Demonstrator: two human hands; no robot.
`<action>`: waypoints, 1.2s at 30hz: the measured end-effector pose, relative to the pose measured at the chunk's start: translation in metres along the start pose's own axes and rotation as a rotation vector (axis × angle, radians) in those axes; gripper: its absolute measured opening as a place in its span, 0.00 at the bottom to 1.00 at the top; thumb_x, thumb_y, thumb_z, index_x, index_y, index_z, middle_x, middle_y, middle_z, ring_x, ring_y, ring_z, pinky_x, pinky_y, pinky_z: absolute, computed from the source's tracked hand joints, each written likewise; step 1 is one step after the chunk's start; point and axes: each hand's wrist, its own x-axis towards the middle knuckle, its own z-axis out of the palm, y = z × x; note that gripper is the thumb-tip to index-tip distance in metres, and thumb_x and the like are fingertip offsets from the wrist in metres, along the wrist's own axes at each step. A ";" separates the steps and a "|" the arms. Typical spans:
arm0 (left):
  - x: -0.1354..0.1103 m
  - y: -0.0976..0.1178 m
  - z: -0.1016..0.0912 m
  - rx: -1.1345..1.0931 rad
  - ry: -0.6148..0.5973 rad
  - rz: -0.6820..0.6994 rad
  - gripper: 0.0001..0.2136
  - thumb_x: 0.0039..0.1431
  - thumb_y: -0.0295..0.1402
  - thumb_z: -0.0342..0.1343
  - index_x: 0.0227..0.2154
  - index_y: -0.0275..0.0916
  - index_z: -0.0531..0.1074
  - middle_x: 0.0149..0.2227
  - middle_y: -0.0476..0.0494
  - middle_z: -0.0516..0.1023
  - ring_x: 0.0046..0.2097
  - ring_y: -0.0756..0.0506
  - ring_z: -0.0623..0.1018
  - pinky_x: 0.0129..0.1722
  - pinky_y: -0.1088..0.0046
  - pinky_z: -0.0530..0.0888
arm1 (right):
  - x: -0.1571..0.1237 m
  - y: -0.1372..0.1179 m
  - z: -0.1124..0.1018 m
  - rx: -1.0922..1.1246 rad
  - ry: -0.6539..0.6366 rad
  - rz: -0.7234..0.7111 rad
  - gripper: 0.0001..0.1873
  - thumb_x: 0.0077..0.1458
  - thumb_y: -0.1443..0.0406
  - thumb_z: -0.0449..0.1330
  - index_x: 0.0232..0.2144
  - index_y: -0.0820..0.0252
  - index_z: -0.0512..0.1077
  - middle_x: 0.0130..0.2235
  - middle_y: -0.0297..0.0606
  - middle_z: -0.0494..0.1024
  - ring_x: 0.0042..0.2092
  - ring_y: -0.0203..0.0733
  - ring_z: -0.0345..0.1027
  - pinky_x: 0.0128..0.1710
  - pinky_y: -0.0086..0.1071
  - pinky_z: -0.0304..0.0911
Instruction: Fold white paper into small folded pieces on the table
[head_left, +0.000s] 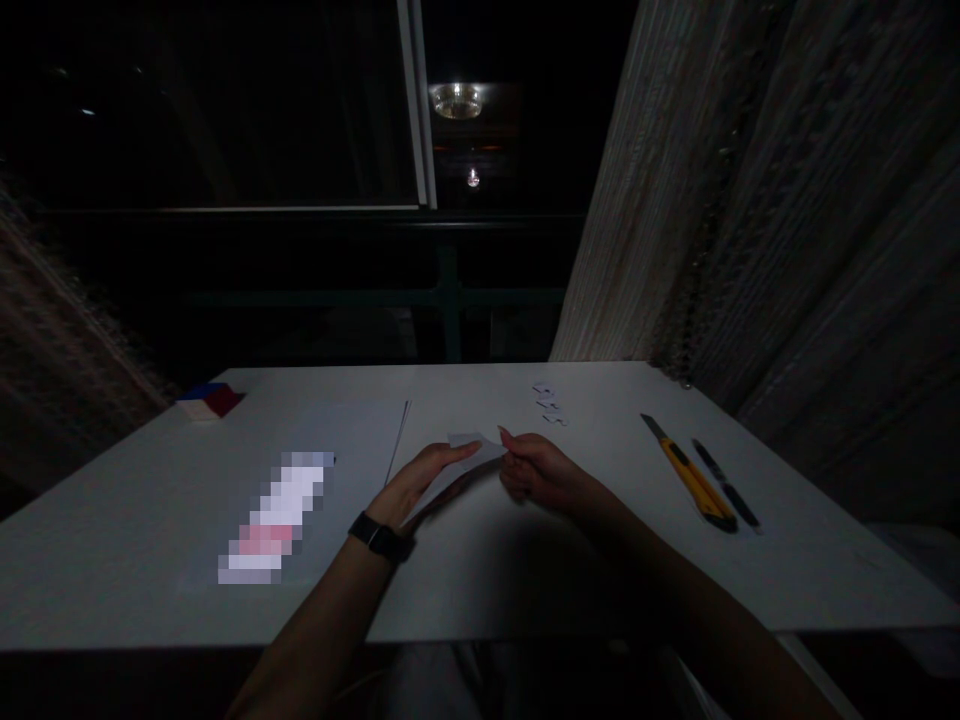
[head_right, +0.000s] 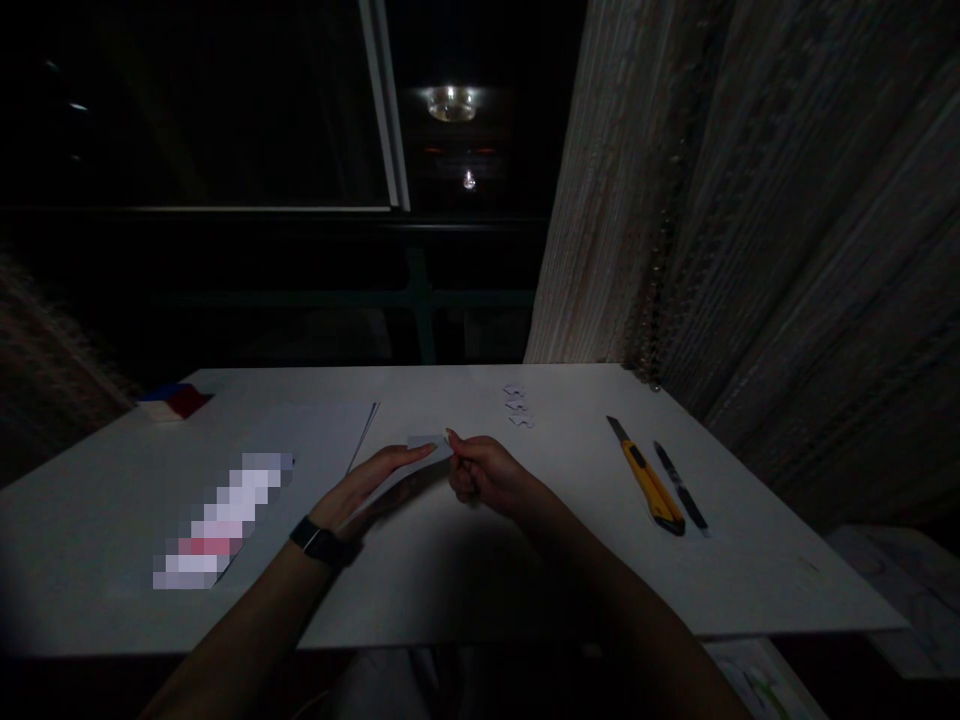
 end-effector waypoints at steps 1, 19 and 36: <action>0.000 0.000 0.000 0.003 0.001 0.000 0.17 0.46 0.44 0.60 0.29 0.31 0.72 0.15 0.52 0.66 0.15 0.55 0.61 0.15 0.78 0.53 | 0.000 0.000 0.000 -0.003 0.003 -0.003 0.23 0.49 0.53 0.57 0.13 0.61 0.61 0.10 0.27 0.56 0.14 0.31 0.51 0.16 0.28 0.48; -0.009 0.007 0.008 -0.004 0.034 0.030 0.16 0.47 0.42 0.59 0.31 0.31 0.72 0.14 0.53 0.66 0.13 0.57 0.59 0.14 0.78 0.52 | 0.000 0.001 0.000 -0.032 0.029 -0.031 0.20 0.47 0.55 0.60 0.14 0.63 0.65 0.10 0.28 0.59 0.14 0.31 0.53 0.15 0.27 0.49; -0.003 0.001 -0.008 -0.052 -0.028 0.114 0.16 0.44 0.40 0.62 0.31 0.31 0.73 0.27 0.42 0.77 0.26 0.48 0.74 0.27 0.74 0.68 | -0.003 -0.004 -0.006 -0.423 0.035 0.047 0.21 0.45 0.54 0.61 0.13 0.64 0.65 0.10 0.29 0.63 0.12 0.29 0.53 0.14 0.25 0.47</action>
